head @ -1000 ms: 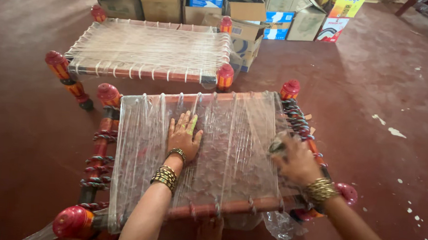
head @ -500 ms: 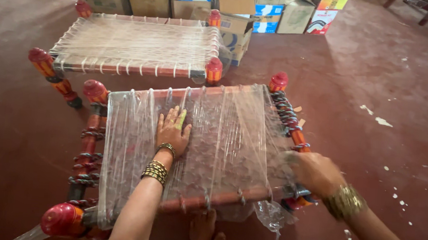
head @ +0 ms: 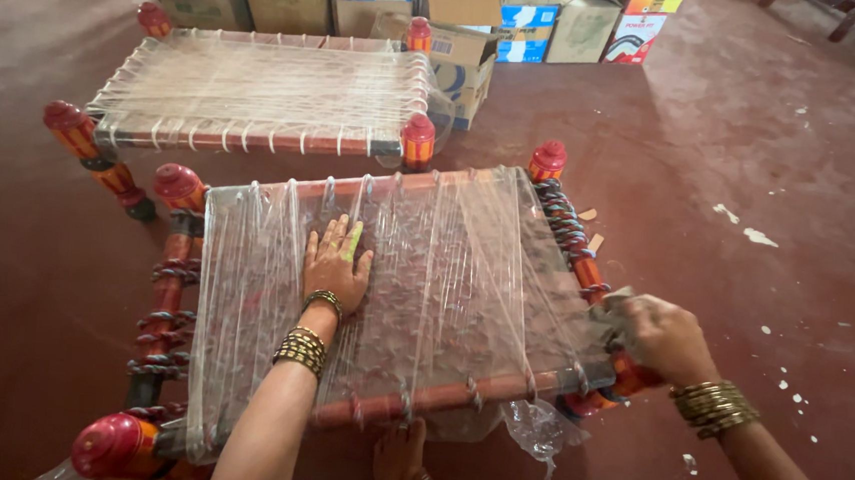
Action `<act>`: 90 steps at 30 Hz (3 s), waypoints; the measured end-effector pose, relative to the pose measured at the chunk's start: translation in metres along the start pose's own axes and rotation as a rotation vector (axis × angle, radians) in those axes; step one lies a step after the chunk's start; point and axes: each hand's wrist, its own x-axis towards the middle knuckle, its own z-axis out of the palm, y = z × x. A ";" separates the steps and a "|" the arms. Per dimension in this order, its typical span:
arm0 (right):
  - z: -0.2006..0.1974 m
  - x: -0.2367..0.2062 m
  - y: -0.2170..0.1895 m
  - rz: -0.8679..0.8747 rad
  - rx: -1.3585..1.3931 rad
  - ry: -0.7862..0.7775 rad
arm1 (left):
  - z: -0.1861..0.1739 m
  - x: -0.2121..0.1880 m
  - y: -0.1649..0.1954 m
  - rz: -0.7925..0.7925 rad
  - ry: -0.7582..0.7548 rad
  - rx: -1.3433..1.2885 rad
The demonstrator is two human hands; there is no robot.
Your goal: The person sits on the floor in front of a woven cot wrapped in clear plastic film and wipes its surface with a cloth, smoothing the film over the frame. They turn and reposition the cot and pull the plastic wrap tight around its edges.
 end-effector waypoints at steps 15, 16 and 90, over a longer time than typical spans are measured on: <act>0.056 -0.077 -0.043 -0.631 -0.194 0.247 | -0.001 0.000 0.001 0.001 0.008 0.004; 0.060 -0.080 -0.042 -0.612 -0.147 0.211 | -0.001 0.000 0.001 -0.003 0.006 -0.001; 0.008 -0.045 -0.014 -0.371 -0.367 0.344 | 0.001 0.001 0.001 -0.004 0.016 0.052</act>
